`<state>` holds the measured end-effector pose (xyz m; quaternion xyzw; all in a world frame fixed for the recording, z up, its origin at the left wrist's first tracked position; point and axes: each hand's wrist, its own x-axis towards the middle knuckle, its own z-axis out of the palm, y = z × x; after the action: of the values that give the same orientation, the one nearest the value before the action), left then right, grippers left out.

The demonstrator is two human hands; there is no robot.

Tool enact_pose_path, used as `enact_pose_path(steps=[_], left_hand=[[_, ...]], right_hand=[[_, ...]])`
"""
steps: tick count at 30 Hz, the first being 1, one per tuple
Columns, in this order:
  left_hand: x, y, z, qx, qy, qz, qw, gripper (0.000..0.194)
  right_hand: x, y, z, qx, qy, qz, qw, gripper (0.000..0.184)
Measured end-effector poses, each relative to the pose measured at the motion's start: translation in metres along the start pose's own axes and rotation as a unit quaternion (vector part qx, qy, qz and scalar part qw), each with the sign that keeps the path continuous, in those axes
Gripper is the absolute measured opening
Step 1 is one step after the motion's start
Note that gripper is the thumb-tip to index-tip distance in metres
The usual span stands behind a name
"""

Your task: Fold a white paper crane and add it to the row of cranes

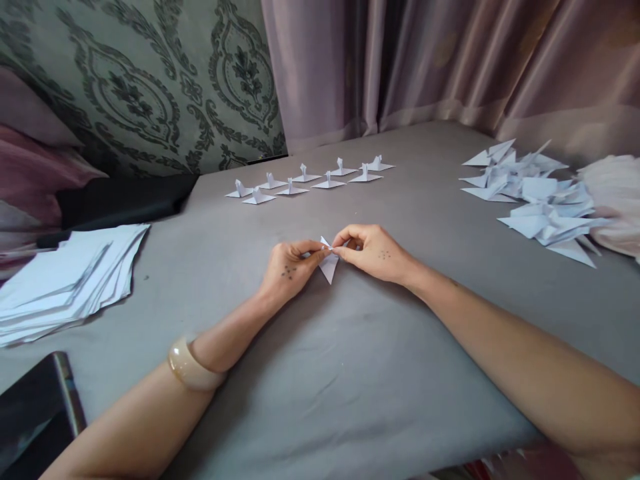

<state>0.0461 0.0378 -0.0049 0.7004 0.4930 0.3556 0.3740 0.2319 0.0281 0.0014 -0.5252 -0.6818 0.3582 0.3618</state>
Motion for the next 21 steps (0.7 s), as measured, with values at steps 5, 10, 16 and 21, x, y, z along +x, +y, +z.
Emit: enact_pose_path(steps=[5,10,16,21], left_hand=[[0.0002,0.0020,0.0003,-0.007,0.007,-0.001,1.000,0.019],[-0.0001,0.0027,0.0003,-0.002,0.011,0.003,1.000,0.018],[-0.0010,0.0049,0.0005,0.001,0.015,0.005,1.000,0.018],[-0.0017,0.0093,0.0008,0.004,0.018,0.003,1.000,0.018]], right_hand=[[0.0009,0.0027,-0.0001,-0.007,-0.007,-0.018,1.000,0.018],[0.0011,0.0017,-0.0018,-0.013,-0.018,-0.024,0.999,0.018],[0.0014,-0.0011,-0.0021,-0.030,-0.018,-0.039,0.999,0.017],[0.0015,-0.0033,-0.0020,-0.049,-0.020,-0.069,0.996,0.012]])
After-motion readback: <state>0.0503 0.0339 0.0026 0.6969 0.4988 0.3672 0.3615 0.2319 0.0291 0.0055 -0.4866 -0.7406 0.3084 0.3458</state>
